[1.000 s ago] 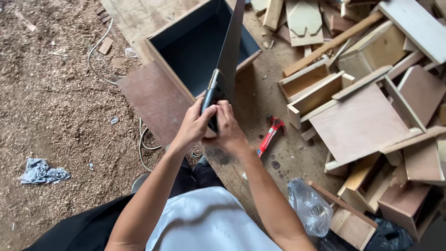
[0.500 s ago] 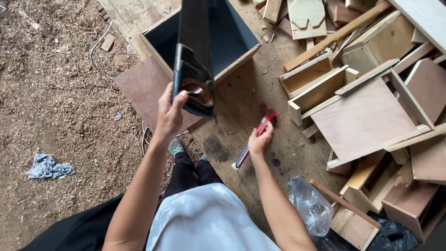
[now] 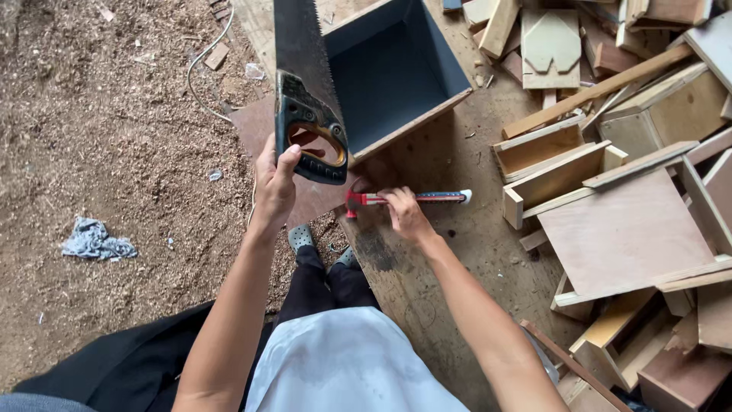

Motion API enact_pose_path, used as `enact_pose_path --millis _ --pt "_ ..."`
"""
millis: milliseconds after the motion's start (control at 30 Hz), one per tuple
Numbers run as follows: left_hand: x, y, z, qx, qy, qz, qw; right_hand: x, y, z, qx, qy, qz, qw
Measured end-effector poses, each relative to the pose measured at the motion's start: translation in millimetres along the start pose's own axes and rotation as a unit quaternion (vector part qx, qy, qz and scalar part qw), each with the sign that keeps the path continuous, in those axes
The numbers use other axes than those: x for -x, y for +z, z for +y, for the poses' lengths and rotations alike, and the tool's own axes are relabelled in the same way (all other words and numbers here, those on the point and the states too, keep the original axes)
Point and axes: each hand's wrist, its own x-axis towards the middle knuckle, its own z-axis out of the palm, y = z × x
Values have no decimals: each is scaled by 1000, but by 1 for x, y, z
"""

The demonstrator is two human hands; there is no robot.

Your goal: The person sands a rectangular wooden board with a hand saw, moving it back and forth along the surface. The board is held steady with the left hand while the right hand operates the saw. The work takes place on a cluttered workshop floor with wood scraps and tools nearby.

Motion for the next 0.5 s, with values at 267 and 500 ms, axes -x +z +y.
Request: enact_pose_path --millis 267,500 --pt "3 -8 -11 52 -8 4 999 -21 10 -10 212 122 81 966" --pt "12 0 -16 -2 0 24 1000 -64 -40 -112 65 55 211 974"
